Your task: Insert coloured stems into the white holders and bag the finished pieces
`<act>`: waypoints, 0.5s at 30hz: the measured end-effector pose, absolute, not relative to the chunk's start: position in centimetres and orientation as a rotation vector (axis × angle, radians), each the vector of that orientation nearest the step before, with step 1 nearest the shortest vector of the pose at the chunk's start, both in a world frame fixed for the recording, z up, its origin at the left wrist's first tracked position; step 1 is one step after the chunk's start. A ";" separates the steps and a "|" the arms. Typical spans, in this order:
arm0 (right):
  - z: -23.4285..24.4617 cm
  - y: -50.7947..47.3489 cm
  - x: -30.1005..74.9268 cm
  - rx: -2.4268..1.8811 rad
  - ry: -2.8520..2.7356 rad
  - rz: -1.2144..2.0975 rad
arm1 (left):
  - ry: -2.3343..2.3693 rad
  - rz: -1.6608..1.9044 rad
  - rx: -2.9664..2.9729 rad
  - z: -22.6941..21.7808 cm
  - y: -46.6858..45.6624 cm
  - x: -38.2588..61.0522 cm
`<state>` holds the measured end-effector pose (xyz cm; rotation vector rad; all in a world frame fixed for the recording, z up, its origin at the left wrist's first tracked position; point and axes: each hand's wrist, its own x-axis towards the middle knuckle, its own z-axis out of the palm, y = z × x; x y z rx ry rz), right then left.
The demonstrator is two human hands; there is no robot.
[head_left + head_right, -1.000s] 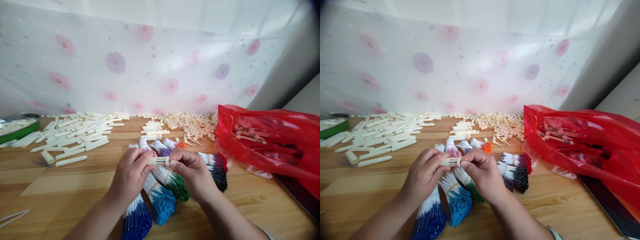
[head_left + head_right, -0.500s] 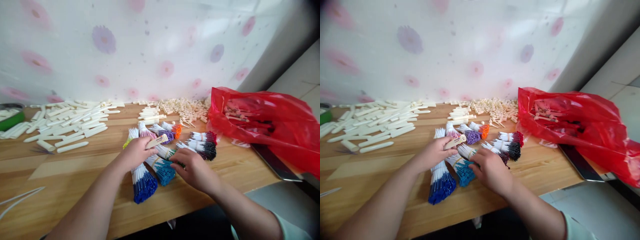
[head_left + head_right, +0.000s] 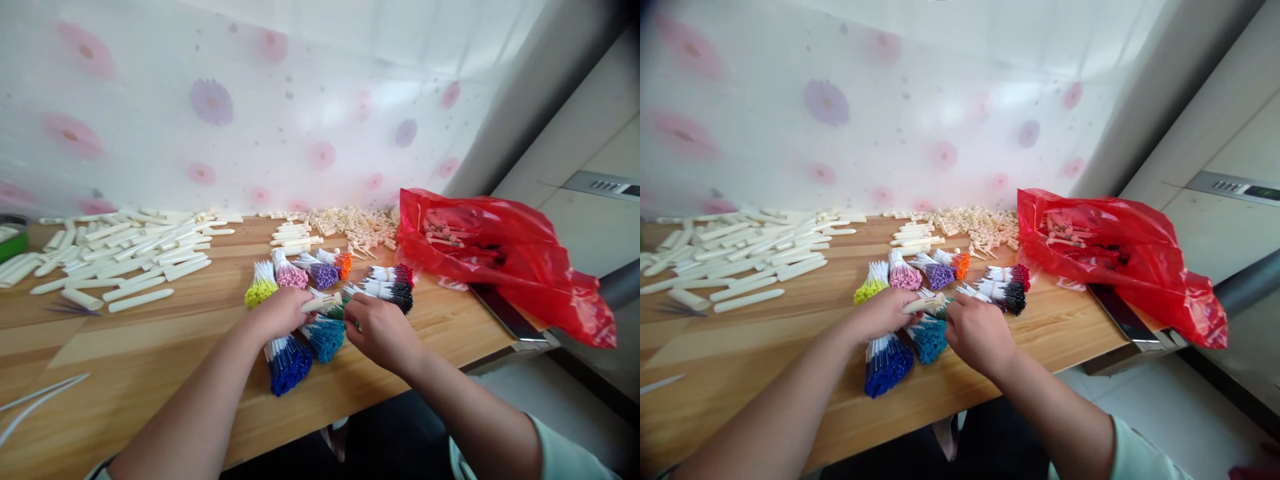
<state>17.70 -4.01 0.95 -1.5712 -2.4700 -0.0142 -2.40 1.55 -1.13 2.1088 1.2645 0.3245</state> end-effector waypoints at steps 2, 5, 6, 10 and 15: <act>1.8 -4.0 19.2 -1.634 -2.374 0.104 | 1.268 0.332 2.106 -0.8 1.6 -2.6; 3.1 -3.6 21.6 -1.630 -2.248 0.340 | 1.325 0.397 2.092 -0.4 1.7 -3.0; 3.6 -3.4 22.0 -1.586 -2.236 0.418 | 1.357 0.450 2.075 -0.3 1.7 -3.2; 4.8 -2.5 21.4 -1.278 -2.339 0.555 | 1.263 0.743 1.861 -0.1 1.0 -3.1; 5.3 -0.8 18.1 -1.072 -2.304 0.654 | 1.008 0.720 1.748 0.1 -0.1 -2.1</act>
